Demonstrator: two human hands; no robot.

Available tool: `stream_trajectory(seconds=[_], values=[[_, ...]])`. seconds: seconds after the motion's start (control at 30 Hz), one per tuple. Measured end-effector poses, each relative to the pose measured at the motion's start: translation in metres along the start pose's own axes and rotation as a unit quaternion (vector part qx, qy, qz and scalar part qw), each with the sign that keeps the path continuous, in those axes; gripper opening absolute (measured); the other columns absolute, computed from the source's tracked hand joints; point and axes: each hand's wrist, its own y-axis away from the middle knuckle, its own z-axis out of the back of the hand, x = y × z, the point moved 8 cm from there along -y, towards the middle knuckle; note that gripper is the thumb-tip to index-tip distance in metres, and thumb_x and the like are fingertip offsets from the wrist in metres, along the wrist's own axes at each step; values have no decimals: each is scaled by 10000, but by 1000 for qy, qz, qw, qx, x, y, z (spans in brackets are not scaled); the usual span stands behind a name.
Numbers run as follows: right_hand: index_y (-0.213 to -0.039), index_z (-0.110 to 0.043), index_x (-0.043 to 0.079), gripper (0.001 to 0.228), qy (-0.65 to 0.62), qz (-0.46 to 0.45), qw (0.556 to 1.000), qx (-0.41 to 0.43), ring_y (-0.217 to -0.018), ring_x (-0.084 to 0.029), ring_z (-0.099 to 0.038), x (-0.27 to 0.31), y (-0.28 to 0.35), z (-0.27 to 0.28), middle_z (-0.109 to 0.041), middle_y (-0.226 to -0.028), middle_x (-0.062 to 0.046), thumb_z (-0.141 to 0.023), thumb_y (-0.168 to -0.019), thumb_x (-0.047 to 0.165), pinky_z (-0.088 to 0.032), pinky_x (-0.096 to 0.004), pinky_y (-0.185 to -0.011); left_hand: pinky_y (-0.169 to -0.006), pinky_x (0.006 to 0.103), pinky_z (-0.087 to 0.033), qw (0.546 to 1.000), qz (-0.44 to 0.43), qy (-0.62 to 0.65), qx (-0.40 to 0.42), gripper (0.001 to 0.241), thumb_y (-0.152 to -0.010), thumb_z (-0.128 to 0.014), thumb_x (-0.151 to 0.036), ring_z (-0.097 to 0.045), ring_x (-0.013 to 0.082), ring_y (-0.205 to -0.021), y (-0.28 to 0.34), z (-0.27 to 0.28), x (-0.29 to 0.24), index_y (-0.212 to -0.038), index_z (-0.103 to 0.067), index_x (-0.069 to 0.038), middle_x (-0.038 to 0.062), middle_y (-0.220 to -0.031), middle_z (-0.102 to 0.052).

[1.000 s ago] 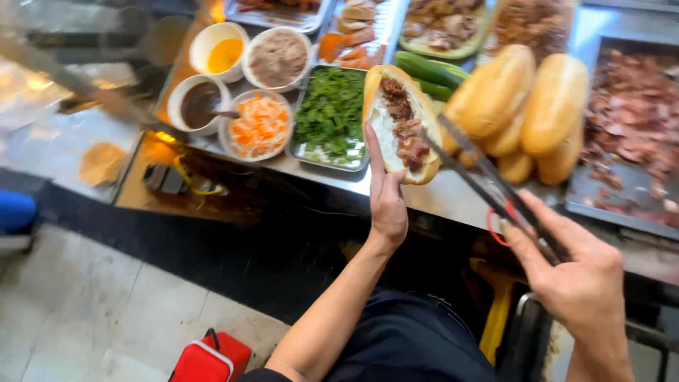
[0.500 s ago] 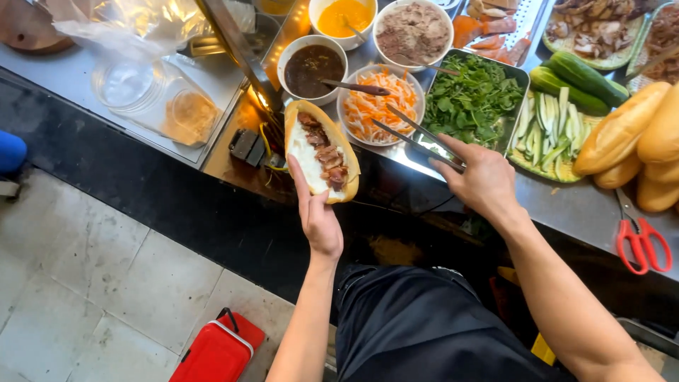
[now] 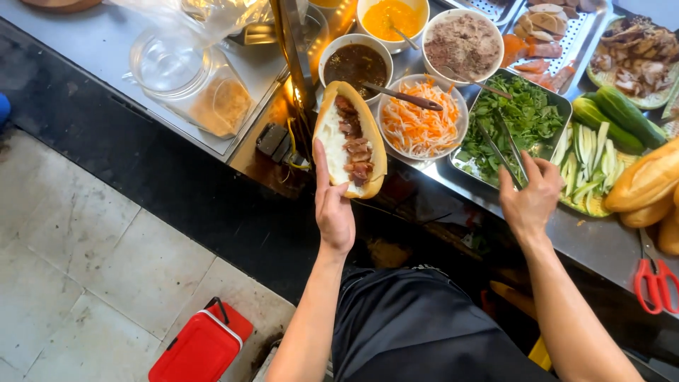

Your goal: Prepare a banh mi sandwich by slicing the bread, filling it with meat and toppings, and toasting it in a press.

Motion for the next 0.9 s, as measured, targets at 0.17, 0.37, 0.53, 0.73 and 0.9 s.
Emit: stream_trajectory(seconds=[0.17,0.37,0.53,0.73,0.9], values=[[-1505,-516,37,732,-413,-158,877,186,-875,-201,-707,110,-67,-67,-739,-1002,-118,-850,-915,314,-559,-291,-716,-1288,484,-130,1000,6,5,-7,844,-884,-368,28,-12,321,-1590,-6,11,0,-1666,-113,-161,119,-1742,46],[-1231,-721,49,381,-506,-160,834,154,-762,-137,-734,163,-129,-118,-759,-926,-112,-836,-976,307,-574,-200,-583,-1286,493,-127,1000,-1,-4,-18,817,-906,-365,22,-11,327,-1589,-11,22,-8,-1664,-121,-160,127,-1742,41],[-1177,-735,-77,159,-335,194,912,134,-820,-268,-723,233,-161,-22,-757,-1057,-238,-731,-1023,-34,-606,-293,-688,-1237,367,-222,993,54,101,4,826,-872,-354,28,-251,247,-1543,-16,46,2,-1648,-146,-159,85,-1738,-144],[-1232,-697,-83,236,-362,96,915,147,-843,-236,-728,196,-178,-49,-762,-1038,-204,-687,-1092,107,-578,-260,-647,-1231,380,-230,994,61,86,-13,814,-876,-362,11,-245,252,-1544,-20,59,7,-1643,-152,-161,89,-1737,-134],[-1234,-698,-6,279,-481,-95,862,130,-795,-112,-697,161,-176,-60,-744,-939,-70,-653,-1101,235,-534,-187,-646,-1228,347,-208,994,64,92,-8,804,-883,-372,-1,-238,237,-1541,-27,63,15,-1645,-145,-121,94,-1731,-145]])
